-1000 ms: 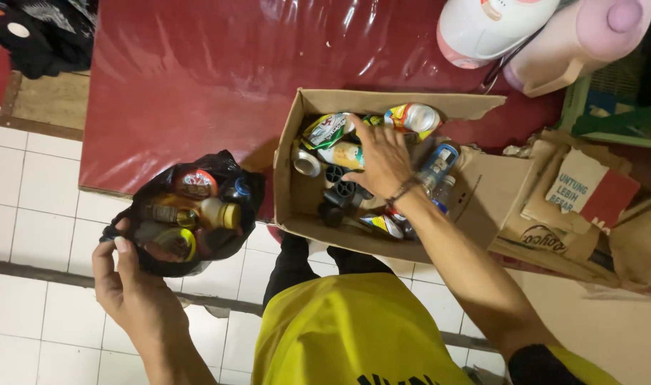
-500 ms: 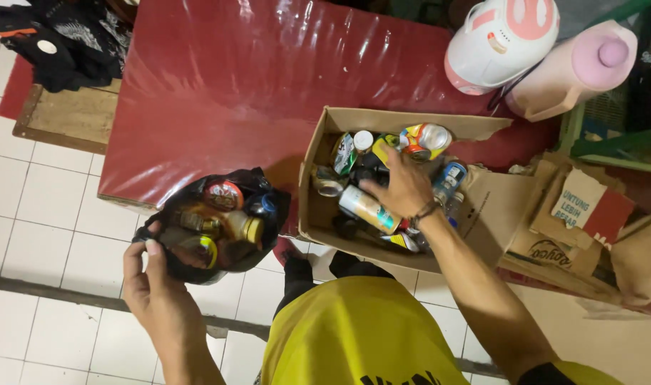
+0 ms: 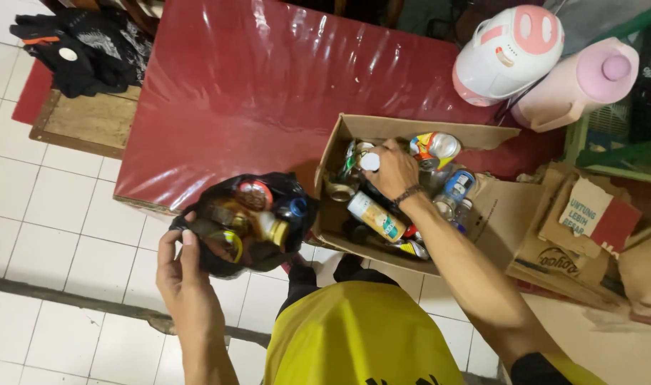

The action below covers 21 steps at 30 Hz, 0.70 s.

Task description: The person walks to a table and transfers recyclable items from a cardboard box into a black plastic bag. They handle cans, plastic bottles, and small containers one by one, placing them into the bag.

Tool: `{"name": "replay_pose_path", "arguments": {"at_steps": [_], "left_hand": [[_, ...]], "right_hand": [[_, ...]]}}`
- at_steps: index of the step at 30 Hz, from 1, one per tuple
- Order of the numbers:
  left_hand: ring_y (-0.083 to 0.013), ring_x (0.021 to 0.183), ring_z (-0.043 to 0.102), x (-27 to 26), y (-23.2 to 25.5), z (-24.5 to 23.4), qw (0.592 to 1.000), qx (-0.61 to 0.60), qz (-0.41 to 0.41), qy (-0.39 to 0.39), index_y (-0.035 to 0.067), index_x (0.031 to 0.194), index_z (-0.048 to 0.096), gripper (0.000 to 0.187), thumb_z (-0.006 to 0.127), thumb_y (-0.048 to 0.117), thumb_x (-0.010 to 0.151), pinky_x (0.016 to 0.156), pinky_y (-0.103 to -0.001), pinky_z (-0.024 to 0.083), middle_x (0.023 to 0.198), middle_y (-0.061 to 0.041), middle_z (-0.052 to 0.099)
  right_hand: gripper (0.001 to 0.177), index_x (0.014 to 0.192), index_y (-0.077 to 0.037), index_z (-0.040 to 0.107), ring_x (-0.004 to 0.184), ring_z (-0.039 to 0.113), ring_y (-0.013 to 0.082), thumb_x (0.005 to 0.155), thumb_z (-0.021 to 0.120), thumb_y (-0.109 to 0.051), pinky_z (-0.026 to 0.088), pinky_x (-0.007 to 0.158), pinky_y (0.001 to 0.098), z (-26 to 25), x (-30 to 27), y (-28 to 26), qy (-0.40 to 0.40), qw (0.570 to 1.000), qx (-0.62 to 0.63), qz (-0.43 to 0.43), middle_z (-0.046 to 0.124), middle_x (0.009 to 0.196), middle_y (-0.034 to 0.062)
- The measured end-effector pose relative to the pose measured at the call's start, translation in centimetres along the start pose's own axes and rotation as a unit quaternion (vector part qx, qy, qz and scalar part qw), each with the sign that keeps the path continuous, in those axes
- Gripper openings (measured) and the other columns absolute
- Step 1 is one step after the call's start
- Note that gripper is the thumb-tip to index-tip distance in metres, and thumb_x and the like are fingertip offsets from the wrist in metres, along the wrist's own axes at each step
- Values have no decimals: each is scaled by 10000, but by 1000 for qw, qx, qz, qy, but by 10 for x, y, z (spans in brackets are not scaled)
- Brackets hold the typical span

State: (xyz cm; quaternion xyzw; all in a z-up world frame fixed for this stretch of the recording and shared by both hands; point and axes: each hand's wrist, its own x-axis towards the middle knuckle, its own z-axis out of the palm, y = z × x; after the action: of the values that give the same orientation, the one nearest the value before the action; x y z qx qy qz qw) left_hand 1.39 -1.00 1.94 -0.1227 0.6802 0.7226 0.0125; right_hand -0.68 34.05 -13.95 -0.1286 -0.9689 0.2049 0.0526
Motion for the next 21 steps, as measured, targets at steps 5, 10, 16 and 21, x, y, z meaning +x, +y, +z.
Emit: {"name": "replay_pose_path", "arguments": {"at_steps": [5,10,16,21], "left_hand": [[-71,874,612,7,-6,0,1000,1,9,-8,18,1272,633,292,557,224,1080,804,-226,504,1014,-19,681],[-64,779,590,6,3,5,999,53,-5,5,25,1173,655,255,558,225,1047,708,-224,497,935,-3,668],[-67,777,534,9,9,8,998,53,-13,-4,16,1097,642,241,572,245,1067,692,-234,464,882,-20,614],[-65,819,571,4,18,7,995,96,-21,4,29,1066,686,299,557,297,1038,741,-235,500,988,-2,719]], "right_hand": [[352,1085,-144,799,931,680,335,780,867,-306,541,789,453,-25,-16,5,62,997,-36,17,709,1004,119],[434,1106,-76,763,807,723,277,788,845,-359,553,705,420,-43,-26,5,68,994,43,72,732,1012,126],[429,1077,-12,739,836,728,196,866,863,-365,562,709,333,-91,-30,-4,46,968,148,199,766,963,112],[368,1191,-32,689,936,702,82,854,802,-130,554,821,230,-134,-65,-49,26,897,438,57,766,1063,52]]}}
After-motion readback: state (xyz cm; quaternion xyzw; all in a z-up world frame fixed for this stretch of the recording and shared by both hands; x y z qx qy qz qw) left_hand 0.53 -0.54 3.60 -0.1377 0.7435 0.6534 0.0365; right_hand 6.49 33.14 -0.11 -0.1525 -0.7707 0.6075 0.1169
